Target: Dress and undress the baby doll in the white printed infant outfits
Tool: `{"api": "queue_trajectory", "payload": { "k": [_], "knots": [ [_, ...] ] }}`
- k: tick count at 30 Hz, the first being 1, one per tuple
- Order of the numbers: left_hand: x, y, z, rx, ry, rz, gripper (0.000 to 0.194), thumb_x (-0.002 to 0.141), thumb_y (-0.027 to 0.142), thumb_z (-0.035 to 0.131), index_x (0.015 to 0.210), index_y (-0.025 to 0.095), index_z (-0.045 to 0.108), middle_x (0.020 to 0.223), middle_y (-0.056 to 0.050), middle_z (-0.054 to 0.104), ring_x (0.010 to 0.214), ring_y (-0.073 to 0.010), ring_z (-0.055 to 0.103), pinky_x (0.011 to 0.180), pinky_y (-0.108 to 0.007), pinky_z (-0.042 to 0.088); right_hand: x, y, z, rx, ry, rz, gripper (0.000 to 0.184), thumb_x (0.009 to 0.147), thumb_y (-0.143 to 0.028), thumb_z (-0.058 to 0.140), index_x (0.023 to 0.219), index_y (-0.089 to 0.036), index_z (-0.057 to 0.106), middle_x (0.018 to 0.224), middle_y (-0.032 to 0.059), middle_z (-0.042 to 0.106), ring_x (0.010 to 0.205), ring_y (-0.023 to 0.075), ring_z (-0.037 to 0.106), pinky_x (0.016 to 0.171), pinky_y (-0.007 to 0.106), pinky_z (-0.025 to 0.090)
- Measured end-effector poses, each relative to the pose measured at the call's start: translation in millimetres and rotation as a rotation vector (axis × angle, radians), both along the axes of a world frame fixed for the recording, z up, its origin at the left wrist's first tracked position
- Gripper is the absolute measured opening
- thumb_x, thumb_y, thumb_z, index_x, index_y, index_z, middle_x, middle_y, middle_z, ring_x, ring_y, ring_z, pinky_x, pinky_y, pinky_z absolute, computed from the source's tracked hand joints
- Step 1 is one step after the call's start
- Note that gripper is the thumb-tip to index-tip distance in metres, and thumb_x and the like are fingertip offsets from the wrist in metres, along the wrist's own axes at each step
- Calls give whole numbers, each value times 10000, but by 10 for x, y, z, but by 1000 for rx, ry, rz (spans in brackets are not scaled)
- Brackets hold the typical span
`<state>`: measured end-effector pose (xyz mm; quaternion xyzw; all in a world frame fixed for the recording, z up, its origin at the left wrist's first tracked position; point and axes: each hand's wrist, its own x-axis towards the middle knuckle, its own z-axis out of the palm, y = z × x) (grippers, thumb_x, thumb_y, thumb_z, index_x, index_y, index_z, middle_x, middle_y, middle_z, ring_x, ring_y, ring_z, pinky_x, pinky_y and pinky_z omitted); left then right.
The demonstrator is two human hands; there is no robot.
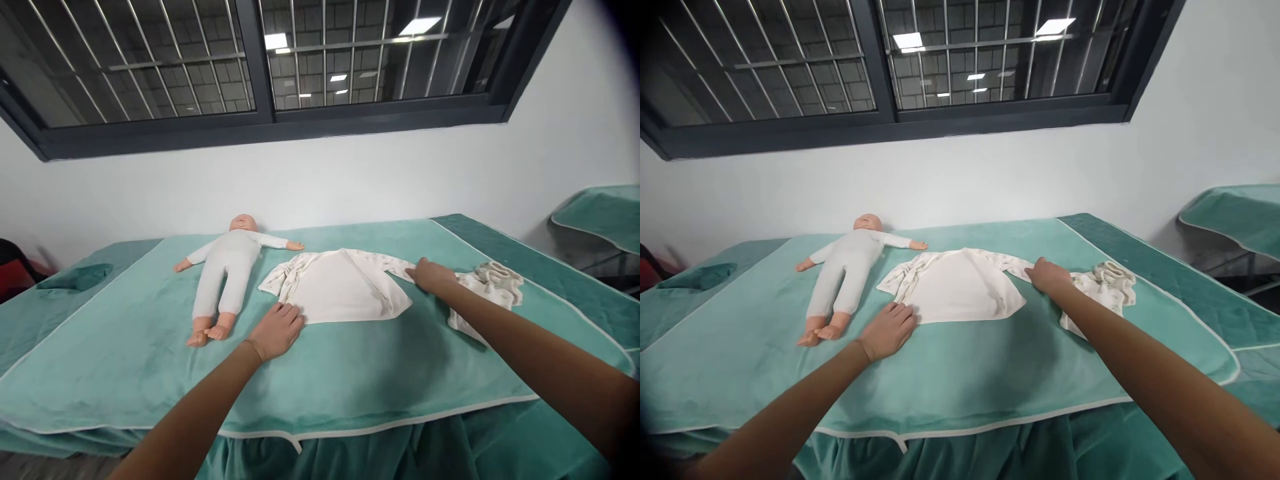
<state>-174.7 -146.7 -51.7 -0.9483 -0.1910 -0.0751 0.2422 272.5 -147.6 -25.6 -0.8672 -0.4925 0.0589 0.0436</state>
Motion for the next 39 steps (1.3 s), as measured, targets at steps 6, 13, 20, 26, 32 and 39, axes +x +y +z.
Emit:
{"api": "queue_trajectory", "payload": {
  "k": [6,13,20,26,32,39],
  "knots": [
    [-41,-5,-69,-19,-58,23,157,927,203,480,1034,148,581,975,-89,580,893,-244,503,798,-402,386,232,108,3,131,-58,38,405,991,-309,316,1304,-128,497,1213,216,616,1065,290,613,761,351,426],
    [-40,-12,-101,-56,-138,48,182,920,192,475,1049,146,595,1061,-109,602,948,-256,514,864,-432,409,99,212,6,257,-218,222,374,915,-143,431,1245,-39,574,1342,300,481,1232,367,463,837,410,411],
    [-135,136,-151,-135,-708,393,247,979,278,383,1071,174,586,1120,-122,620,1066,-266,557,940,-452,424,-1397,625,-94,383,-2,678,462,960,-279,410,1376,-104,506,1516,136,417,1384,258,372,1145,368,294],
    [-148,296,-158,-312,-1069,877,537,915,499,525,1358,198,480,945,-57,691,905,-252,633,867,-422,462,-2247,681,-399,348,49,666,534,1003,-362,292,1422,-69,449,1540,162,382,1422,283,326,1159,440,243],
    [-72,427,-153,-284,-842,865,383,906,418,554,1258,288,633,1075,-61,714,1040,-279,620,937,-457,449,-2248,677,-544,375,2,657,544,1013,-383,263,1440,-92,433,1559,140,357,1443,262,289,1163,434,207],
    [-86,484,-183,-113,-1218,748,400,947,225,414,1303,171,585,1415,-124,502,1341,-248,449,1140,-417,367,-2243,658,-501,376,2,655,537,1016,-381,247,1434,-104,438,1559,135,359,1444,246,287,1161,423,202]
  ]
}}
